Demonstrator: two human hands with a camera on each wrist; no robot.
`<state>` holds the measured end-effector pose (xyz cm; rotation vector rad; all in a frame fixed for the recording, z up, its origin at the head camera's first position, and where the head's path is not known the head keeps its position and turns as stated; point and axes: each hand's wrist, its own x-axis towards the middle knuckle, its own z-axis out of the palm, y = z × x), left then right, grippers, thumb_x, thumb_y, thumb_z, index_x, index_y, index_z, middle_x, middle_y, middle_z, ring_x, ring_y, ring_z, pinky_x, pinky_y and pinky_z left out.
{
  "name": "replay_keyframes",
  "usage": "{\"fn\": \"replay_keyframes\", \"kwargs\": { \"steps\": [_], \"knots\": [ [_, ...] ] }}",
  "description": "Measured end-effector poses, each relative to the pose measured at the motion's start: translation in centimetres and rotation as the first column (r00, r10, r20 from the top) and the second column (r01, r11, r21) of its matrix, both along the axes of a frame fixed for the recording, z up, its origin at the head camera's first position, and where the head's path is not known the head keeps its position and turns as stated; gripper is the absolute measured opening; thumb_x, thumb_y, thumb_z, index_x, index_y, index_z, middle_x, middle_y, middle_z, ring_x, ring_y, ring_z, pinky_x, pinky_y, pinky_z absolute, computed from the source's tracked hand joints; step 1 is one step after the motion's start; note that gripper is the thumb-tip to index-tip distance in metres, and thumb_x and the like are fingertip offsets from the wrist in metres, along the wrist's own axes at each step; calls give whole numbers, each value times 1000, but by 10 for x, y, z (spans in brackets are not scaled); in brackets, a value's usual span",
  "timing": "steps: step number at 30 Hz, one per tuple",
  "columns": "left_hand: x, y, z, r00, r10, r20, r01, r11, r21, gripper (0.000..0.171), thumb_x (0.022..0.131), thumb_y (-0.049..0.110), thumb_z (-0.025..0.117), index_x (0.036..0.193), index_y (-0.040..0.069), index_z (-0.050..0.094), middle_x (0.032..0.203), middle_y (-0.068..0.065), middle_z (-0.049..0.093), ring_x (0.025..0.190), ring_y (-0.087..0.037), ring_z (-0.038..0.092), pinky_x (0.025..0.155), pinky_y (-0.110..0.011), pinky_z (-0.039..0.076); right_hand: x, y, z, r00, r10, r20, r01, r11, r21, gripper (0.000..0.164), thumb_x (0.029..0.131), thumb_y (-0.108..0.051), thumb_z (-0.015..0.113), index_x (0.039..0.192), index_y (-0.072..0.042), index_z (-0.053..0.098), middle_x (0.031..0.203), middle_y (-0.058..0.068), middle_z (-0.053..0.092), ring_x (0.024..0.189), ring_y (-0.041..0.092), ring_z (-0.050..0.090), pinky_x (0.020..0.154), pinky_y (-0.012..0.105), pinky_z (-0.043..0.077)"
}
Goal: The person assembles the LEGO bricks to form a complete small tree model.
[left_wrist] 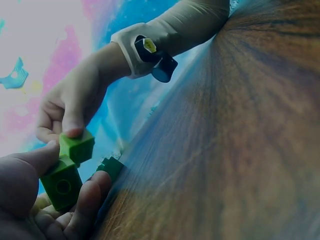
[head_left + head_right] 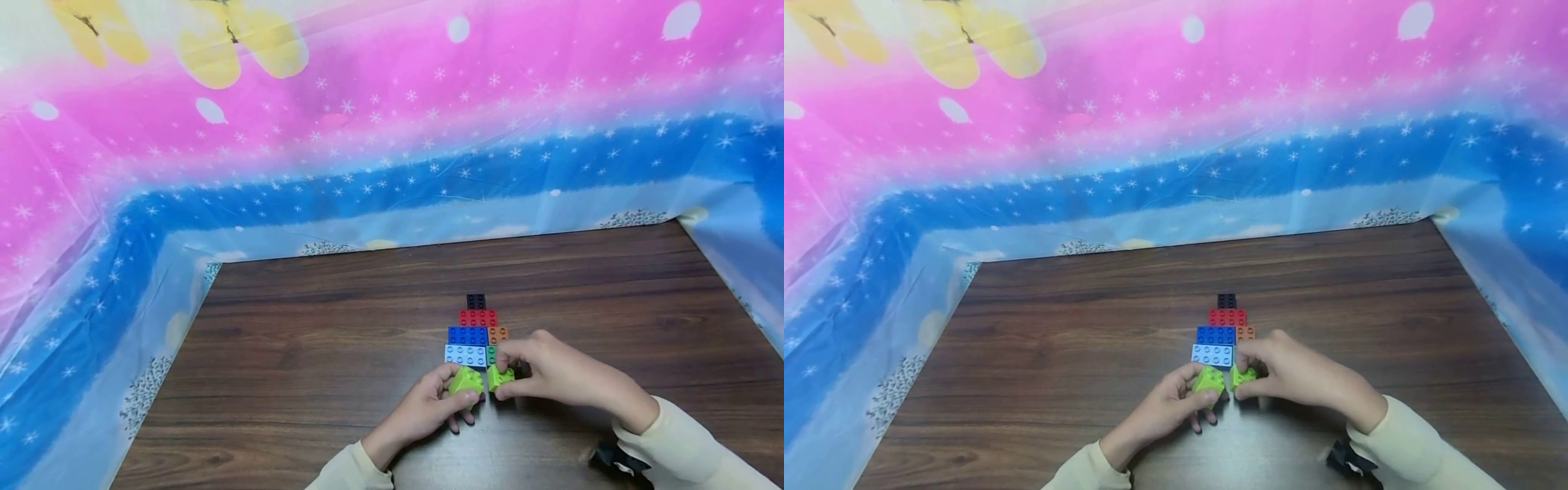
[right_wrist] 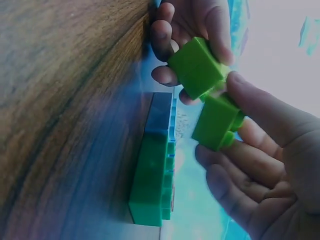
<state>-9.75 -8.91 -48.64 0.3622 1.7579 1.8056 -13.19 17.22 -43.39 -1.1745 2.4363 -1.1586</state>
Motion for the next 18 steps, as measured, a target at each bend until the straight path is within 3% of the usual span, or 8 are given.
{"fn": "replay_keyframes", "kwargs": {
  "steps": [7,14,18],
  "knots": [
    [-1,-4,3,999,-3,-38,2,1000,-19,29,106,13,66,130,-1,58,98,-23,73,73,-10,68,54,-19,54,-6,-8,-5,993,-39,-115,20,986,-167,19,92,-24,85,84,-29,68,80,-21,68,57,-4,33,48,16,35],
    [3,-2,-1,999,-37,-37,36,999,-10,31,105,12,66,134,2,61,95,-17,74,74,-10,69,54,-19,54,3,-11,-13,998,-64,-23,58,978,-200,13,93,-24,84,89,-29,73,87,-18,74,63,-2,51,55,22,47],
    [2,-2,0,998,-38,-46,38,999,-8,33,106,14,65,137,4,61,97,-16,74,74,-10,68,54,-19,54,3,-14,-15,998,-57,-10,53,975,-217,10,93,-21,83,95,-25,74,92,-16,75,63,-1,52,56,23,48]
  ]
}}
